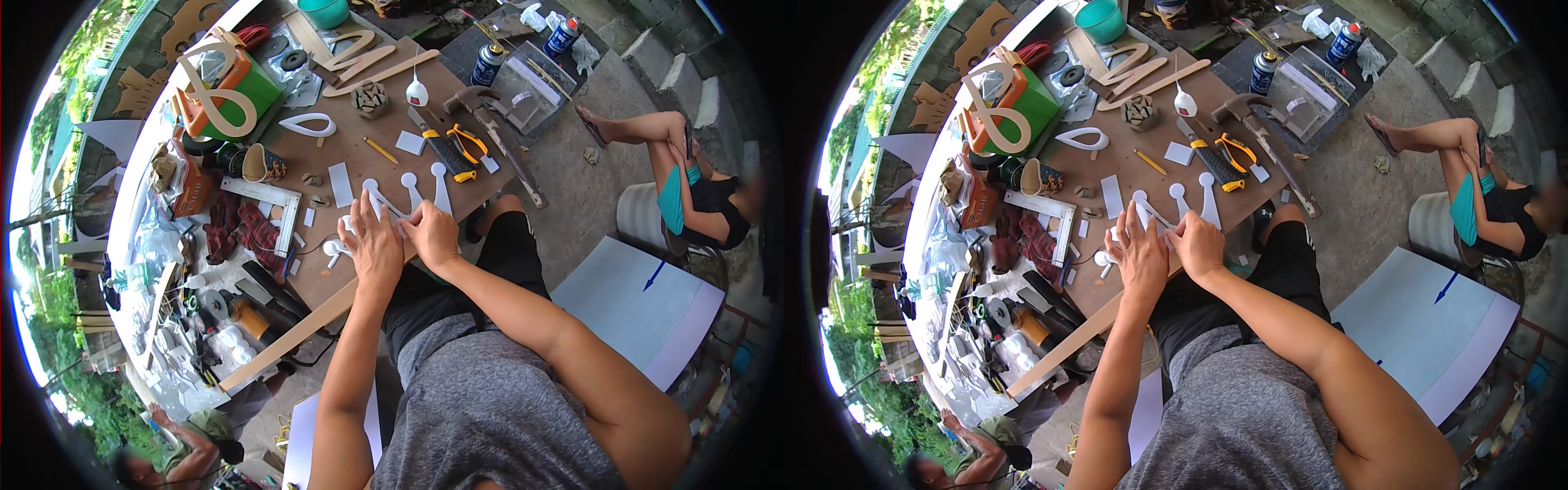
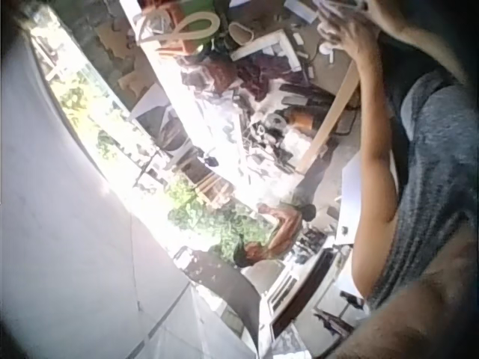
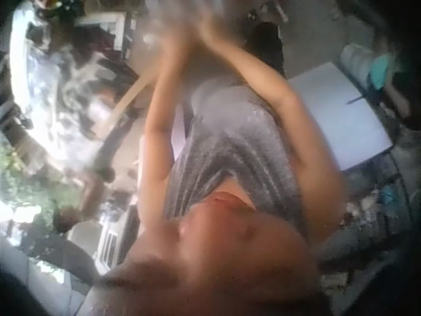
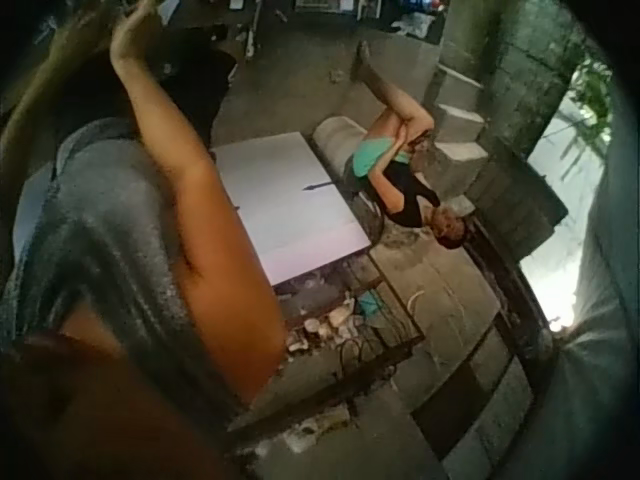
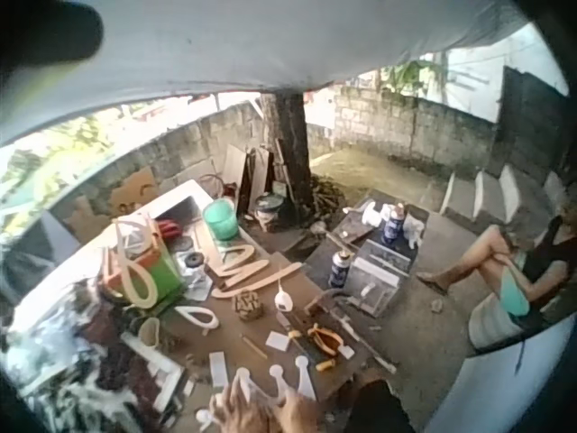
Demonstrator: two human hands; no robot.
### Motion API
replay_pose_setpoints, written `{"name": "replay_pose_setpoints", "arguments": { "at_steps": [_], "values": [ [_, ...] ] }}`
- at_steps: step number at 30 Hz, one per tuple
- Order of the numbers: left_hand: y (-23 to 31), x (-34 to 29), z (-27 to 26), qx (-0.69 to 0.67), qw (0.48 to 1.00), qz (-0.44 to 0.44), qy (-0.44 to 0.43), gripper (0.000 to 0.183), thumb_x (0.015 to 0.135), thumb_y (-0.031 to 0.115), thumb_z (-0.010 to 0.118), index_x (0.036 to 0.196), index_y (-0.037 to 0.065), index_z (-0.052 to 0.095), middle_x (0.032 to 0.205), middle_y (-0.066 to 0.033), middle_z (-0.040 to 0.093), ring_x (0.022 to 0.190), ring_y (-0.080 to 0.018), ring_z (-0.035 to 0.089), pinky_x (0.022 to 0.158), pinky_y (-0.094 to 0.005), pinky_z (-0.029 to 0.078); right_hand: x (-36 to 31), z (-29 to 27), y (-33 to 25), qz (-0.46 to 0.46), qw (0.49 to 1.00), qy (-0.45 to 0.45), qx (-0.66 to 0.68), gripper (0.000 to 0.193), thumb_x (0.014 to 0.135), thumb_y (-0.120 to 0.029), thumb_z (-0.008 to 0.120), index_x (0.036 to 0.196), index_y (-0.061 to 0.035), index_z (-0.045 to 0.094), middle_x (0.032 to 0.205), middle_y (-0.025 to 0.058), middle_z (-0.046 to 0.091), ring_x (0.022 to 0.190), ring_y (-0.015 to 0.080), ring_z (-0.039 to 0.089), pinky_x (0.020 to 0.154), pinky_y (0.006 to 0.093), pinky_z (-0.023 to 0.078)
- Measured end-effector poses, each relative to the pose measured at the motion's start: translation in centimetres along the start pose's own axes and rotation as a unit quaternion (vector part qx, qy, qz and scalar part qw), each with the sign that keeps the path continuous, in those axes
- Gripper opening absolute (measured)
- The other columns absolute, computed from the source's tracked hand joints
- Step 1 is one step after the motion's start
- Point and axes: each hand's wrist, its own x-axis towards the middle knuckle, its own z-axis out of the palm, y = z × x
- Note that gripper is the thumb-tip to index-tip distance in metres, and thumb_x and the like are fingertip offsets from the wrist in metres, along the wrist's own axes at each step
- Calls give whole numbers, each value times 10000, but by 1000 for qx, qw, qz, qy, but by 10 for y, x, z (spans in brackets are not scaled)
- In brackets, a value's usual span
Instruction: Attaching a crown-shaped cutout to a wooden stick using glue and a pencil for marking.
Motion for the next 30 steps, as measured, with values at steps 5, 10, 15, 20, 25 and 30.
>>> {"name": "replay_pose_setpoints", "arguments": {
  "at_steps": [5, 10, 15, 20, 25, 30],
  "values": [
    [0, 1, 0, 5, 1000, -5, 8, 418, 913, 186, 629, 1311, 58, 634, 1619, -175, 291, 1511, -347, 226, 1188, -599, 108, 0, 2, -3, 14, 1000, 4, -8, 294, 798, -258, 856, 796, -58, 640, 714, 111, 712, 706, 333, 715, 656, 436, 549],
    [0, 5, 3, 5, 1000, -10, -2, 432, 908, 176, 625, 1324, 62, 626, 1626, -176, 283, 1510, -354, 228, 1182, -611, 105, 2, 3, -4, 21, 1000, 9, -1, 296, 803, -261, 856, 797, -59, 640, 717, 119, 712, 704, 340, 714, 656, 439, 549],
    [-1, 7, 4, 17, 1000, -12, 3, 453, 899, 168, 628, 1339, 63, 617, 1630, -174, 283, 1505, -356, 236, 1181, -605, 104, 3, 5, -4, 15, 1000, 11, 3, 293, 811, -258, 852, 798, -58, 638, 727, 124, 716, 705, 343, 714, 655, 443, 549],
    [0, 10, 3, 16, 999, -29, -18, 497, 902, 182, 631, 1374, 31, 587, 1633, -176, 284, 1497, -350, 258, 1186, -596, 114, 1, 3, -6, 22, 1000, 0, 10, 286, 812, -255, 852, 812, -59, 644, 737, 118, 720, 708, 337, 715, 656, 442, 550],
    [3, 10, 6, 28, 999, -28, -19, 525, 891, 171, 645, 1399, 56, 576, 1626, -175, 294, 1488, -348, 261, 1180, -589, 124, 1, -3, -5, 25, 999, -5, 21, 278, 809, -252, 852, 816, -60, 649, 740, 109, 723, 710, 332, 717, 660, 444, 551],
    [1, 14, 18, 58, 998, -19, -2, 532, 904, 233, 638, 1415, 97, 581, 1631, -164, 313, 1477, -327, 296, 1177, -574, 145, 5, -10, -7, 34, 999, -8, 34, 233, 812, -216, 829, 852, -82, 643, 749, 135, 718, 756, 357, 717, 692, 482, 549]
  ]
}}
